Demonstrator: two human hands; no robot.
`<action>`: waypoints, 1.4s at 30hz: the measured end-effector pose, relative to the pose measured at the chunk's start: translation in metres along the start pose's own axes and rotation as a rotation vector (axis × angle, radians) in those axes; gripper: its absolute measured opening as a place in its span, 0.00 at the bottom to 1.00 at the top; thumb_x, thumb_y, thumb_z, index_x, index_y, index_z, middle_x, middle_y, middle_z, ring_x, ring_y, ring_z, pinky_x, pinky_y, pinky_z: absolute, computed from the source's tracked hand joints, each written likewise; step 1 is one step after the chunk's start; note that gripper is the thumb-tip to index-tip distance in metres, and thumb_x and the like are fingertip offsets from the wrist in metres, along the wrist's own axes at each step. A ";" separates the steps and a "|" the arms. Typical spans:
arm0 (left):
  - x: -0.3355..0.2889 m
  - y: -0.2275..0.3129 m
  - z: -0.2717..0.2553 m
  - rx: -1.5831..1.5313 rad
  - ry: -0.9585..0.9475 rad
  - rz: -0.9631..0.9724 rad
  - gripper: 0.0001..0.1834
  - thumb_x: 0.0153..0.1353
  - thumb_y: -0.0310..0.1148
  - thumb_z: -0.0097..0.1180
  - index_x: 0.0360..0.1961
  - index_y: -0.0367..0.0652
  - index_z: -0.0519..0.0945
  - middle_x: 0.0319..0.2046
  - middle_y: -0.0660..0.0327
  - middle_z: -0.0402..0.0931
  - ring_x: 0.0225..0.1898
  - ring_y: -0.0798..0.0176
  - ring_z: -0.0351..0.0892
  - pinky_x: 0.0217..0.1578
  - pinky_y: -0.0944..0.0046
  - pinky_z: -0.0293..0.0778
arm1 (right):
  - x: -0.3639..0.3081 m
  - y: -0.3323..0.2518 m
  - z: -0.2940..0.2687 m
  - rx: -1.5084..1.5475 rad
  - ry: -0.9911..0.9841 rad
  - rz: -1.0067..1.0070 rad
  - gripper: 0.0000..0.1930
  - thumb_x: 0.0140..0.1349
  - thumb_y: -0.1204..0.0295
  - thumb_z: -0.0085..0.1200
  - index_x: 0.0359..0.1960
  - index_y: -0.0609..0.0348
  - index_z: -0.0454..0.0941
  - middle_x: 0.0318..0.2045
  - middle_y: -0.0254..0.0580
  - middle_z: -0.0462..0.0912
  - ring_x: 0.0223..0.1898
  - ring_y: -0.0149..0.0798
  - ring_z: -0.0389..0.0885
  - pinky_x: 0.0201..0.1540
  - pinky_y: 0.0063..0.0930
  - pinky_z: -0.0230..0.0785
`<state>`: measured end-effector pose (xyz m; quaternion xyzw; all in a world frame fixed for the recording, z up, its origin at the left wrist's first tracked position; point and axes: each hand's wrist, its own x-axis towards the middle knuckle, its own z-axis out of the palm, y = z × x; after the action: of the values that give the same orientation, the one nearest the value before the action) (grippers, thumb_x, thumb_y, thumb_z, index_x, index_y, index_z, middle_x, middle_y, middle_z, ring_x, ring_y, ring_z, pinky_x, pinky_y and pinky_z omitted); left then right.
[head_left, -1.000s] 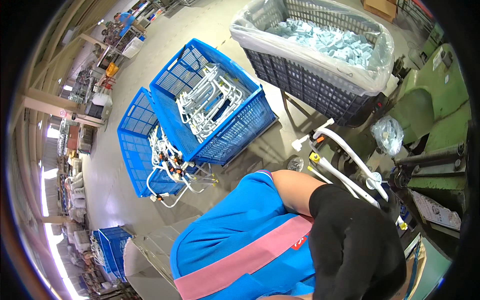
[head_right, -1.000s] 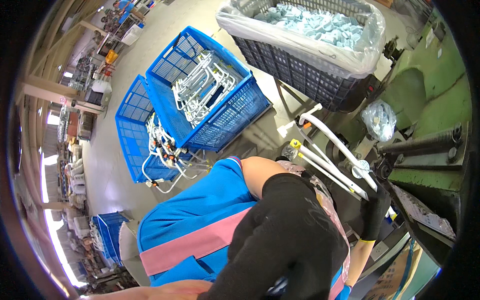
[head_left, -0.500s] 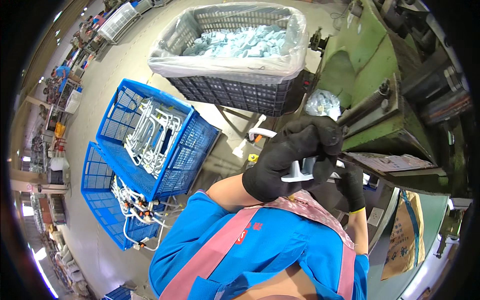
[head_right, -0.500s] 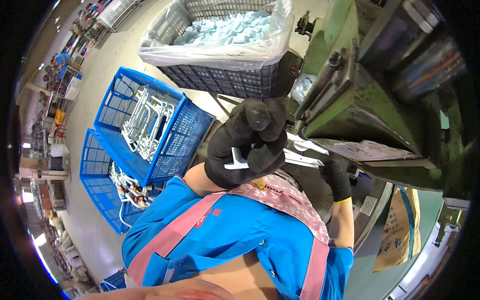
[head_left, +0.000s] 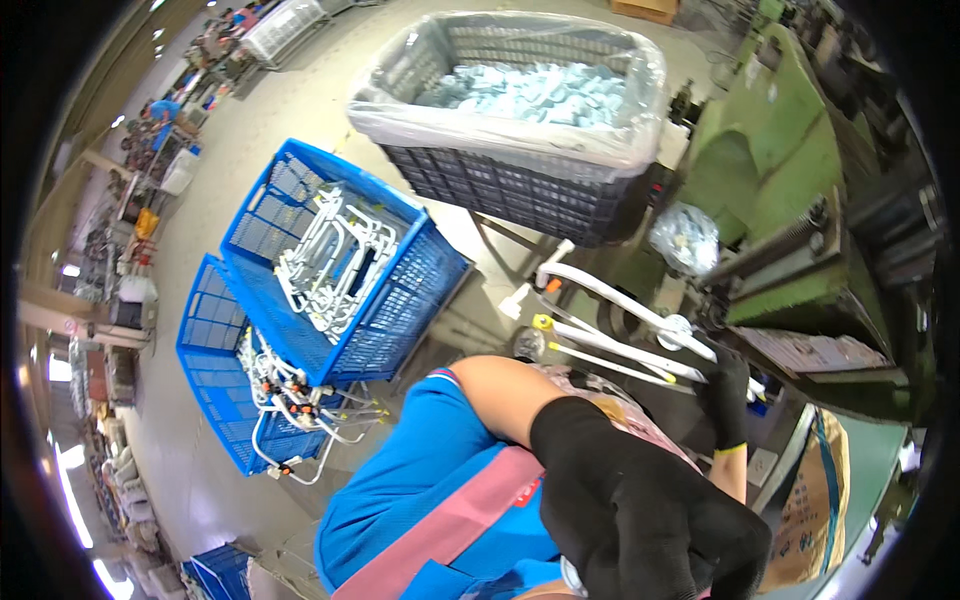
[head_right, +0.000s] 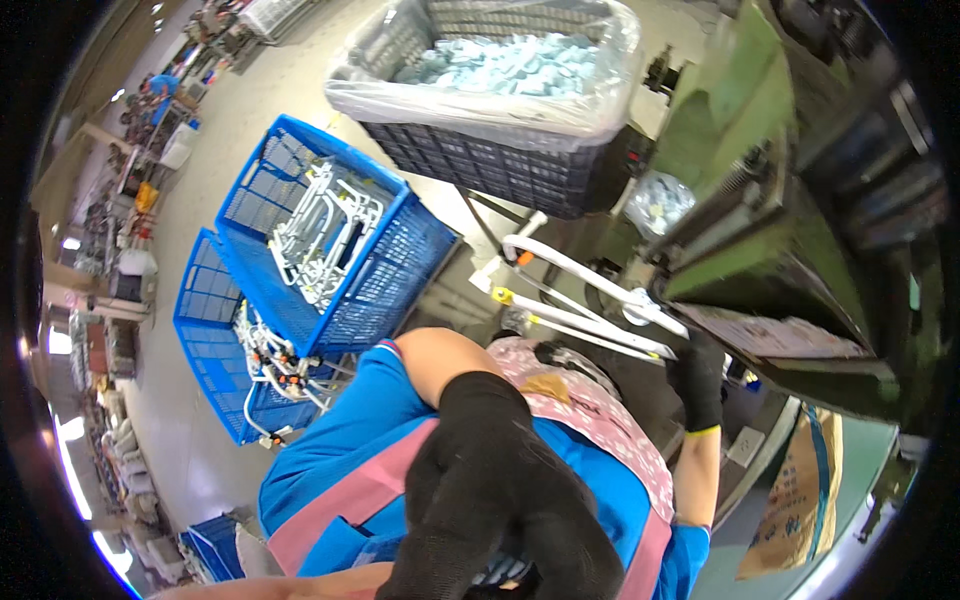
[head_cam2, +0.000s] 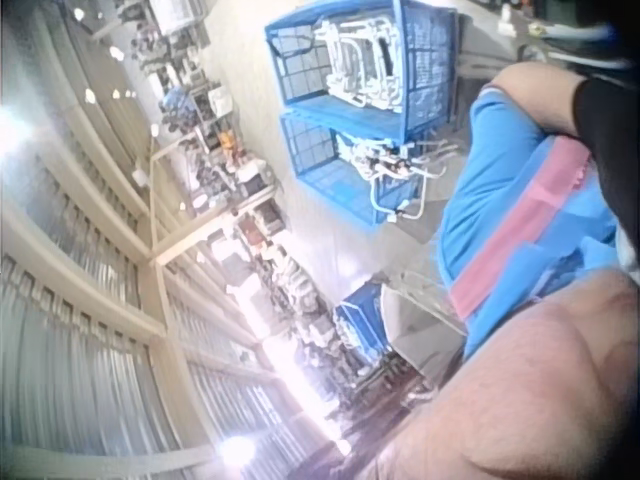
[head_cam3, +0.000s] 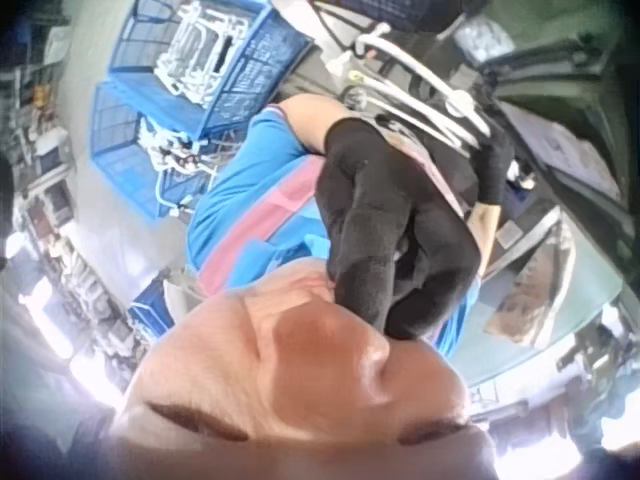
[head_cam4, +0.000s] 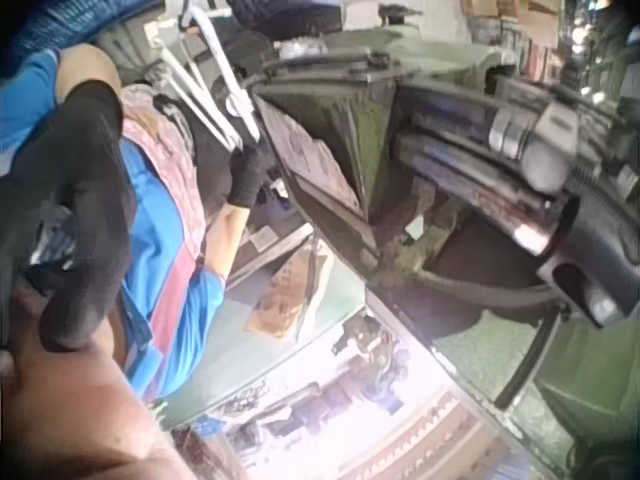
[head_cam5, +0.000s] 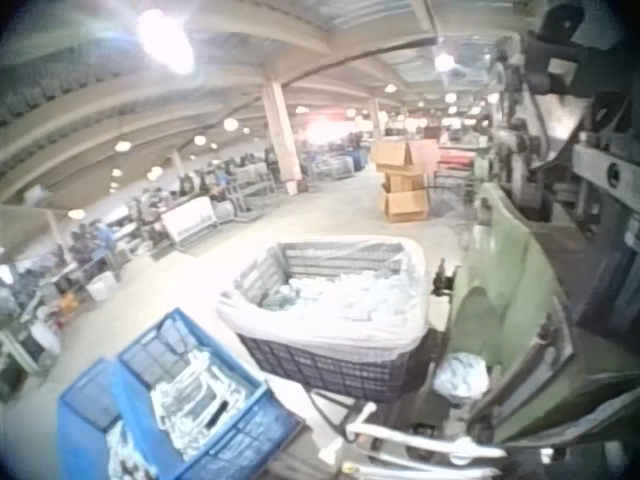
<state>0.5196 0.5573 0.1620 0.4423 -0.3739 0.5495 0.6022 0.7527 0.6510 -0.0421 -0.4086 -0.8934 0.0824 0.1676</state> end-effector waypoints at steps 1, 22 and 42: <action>0.000 0.002 -0.001 0.019 -0.004 -0.008 0.18 0.66 0.41 0.49 0.37 0.35 0.81 0.28 0.53 0.78 0.30 0.51 0.76 0.30 0.55 0.71 | 0.002 -0.002 -0.002 -0.010 0.034 -0.050 0.09 0.40 0.71 0.62 0.26 0.56 0.84 0.31 0.53 0.80 0.33 0.55 0.79 0.35 0.42 0.71; -0.007 0.011 -0.003 0.165 -0.032 0.016 0.11 0.65 0.36 0.52 0.37 0.40 0.82 0.31 0.54 0.78 0.27 0.55 0.78 0.24 0.60 0.73 | -0.003 -0.003 0.003 -0.102 0.037 0.032 0.09 0.39 0.69 0.62 0.26 0.54 0.83 0.28 0.49 0.80 0.30 0.53 0.79 0.32 0.42 0.71; -0.033 0.041 -0.012 0.079 0.694 -0.411 0.18 0.67 0.37 0.50 0.54 0.38 0.73 0.43 0.56 0.74 0.37 0.65 0.75 0.34 0.67 0.71 | -0.004 -0.012 0.000 0.214 -0.056 0.223 0.14 0.42 0.78 0.59 0.35 0.57 0.82 0.46 0.51 0.76 0.46 0.56 0.74 0.49 0.43 0.69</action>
<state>0.4744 0.5582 0.1324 0.3185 -0.0309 0.5484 0.7726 0.7469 0.6406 -0.0392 -0.4828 -0.8328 0.2068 0.1751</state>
